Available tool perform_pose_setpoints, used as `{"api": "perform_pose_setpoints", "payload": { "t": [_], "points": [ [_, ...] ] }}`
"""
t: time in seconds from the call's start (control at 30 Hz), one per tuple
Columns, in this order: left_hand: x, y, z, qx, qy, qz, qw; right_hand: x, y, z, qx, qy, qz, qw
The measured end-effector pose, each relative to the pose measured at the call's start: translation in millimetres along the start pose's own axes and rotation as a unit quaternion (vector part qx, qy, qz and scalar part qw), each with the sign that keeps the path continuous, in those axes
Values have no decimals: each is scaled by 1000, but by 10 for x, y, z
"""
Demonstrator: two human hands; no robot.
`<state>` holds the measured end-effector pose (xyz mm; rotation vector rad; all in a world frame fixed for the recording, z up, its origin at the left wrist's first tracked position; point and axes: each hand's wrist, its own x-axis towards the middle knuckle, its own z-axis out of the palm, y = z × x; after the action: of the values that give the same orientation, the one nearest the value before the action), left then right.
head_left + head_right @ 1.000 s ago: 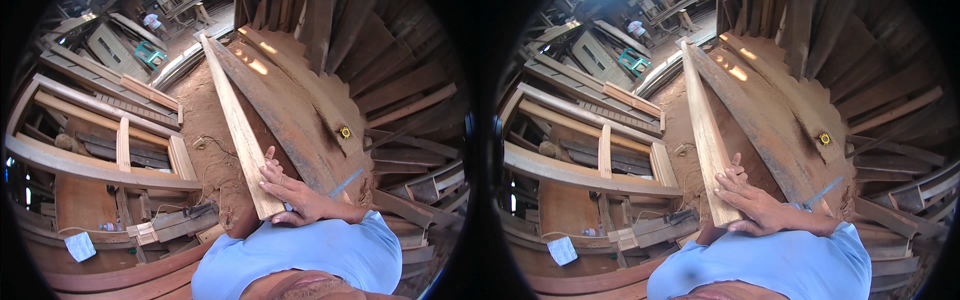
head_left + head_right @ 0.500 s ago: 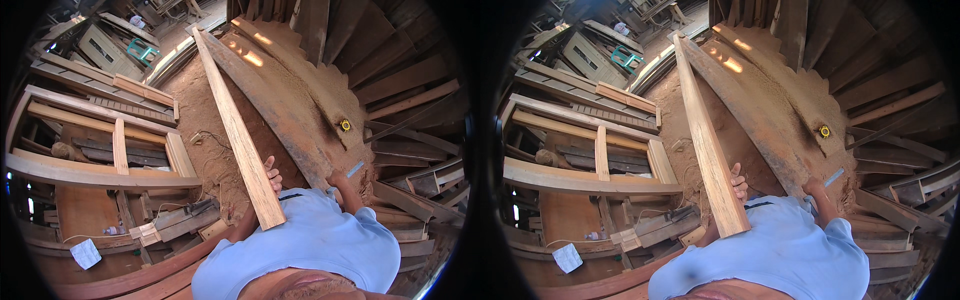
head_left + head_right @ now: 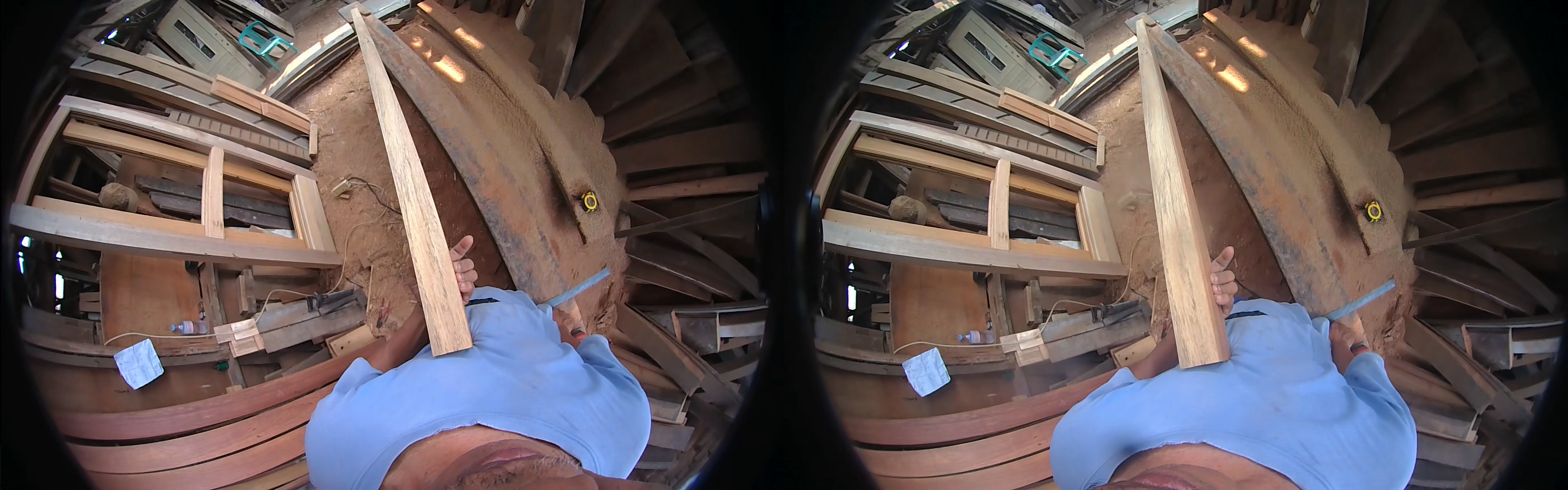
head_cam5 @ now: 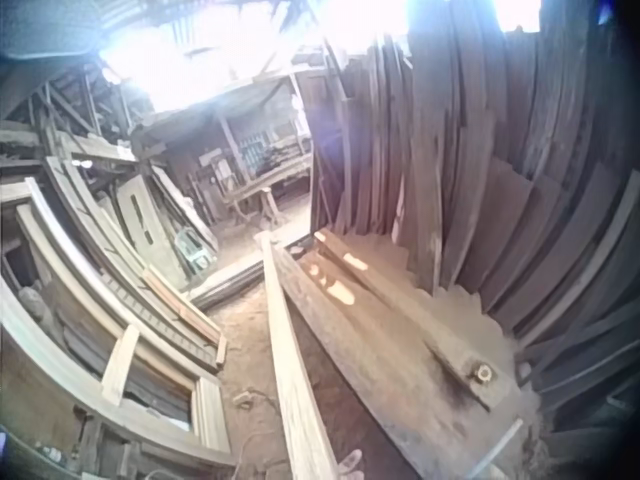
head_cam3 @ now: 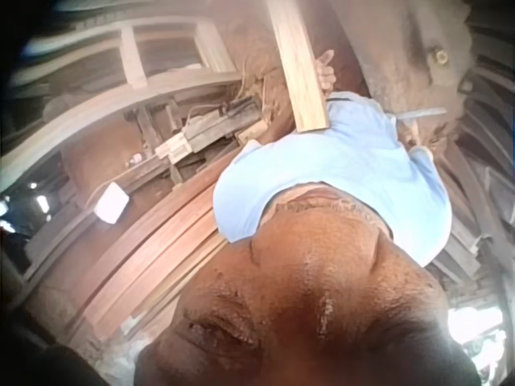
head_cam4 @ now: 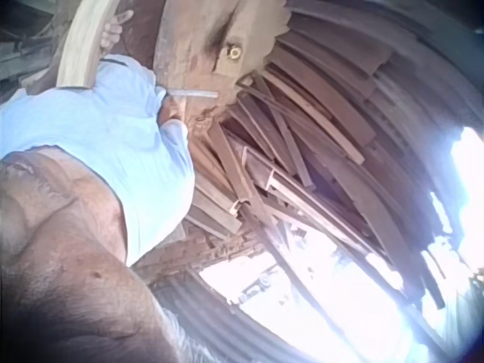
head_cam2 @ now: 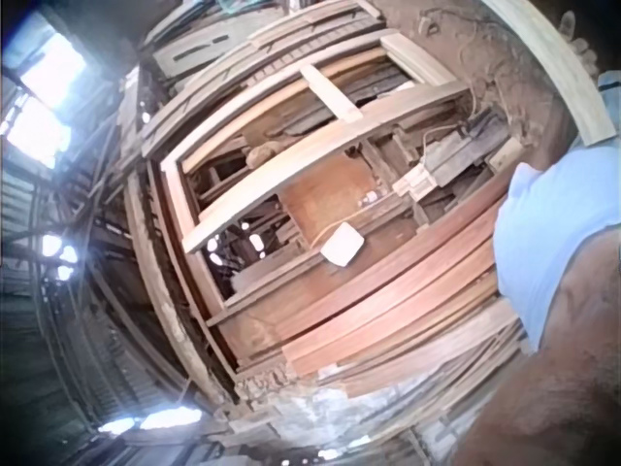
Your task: The person smooths a long wooden plank using a handheld electric sander, repeatedly measuring and inspecting the plank with a metal ruler. The person flips and repositions the plank multiple times to sand different edges and surfaces.
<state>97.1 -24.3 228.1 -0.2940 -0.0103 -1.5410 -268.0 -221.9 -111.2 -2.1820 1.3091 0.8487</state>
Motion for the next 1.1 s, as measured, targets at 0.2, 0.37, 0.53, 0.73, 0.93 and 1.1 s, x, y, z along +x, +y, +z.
{"api": "perform_pose_setpoints", "payload": {
  "t": [0.2,0.37,0.53,0.73,0.93,1.1],
  "points": [
    [74,33,-228,14,-8,9,1000,324,-36,265,82,133,-32,987],
    [-59,-86,23,139,145,115,973,-275,-1023,-1241,551,10,-68,832],
    [-39,67,-173,66,-19,35,997,-508,-1761,-2177,534,165,-183,809],
    [-67,-50,94,183,173,132,959,-1235,-2725,-3154,573,145,-313,743],
    [-185,-5,-30,163,134,138,968,-1670,-3245,-3428,601,81,-408,683],
    [-136,-20,262,213,198,154,944,-1700,-3397,-3540,615,93,-448,642]
  ]
}}
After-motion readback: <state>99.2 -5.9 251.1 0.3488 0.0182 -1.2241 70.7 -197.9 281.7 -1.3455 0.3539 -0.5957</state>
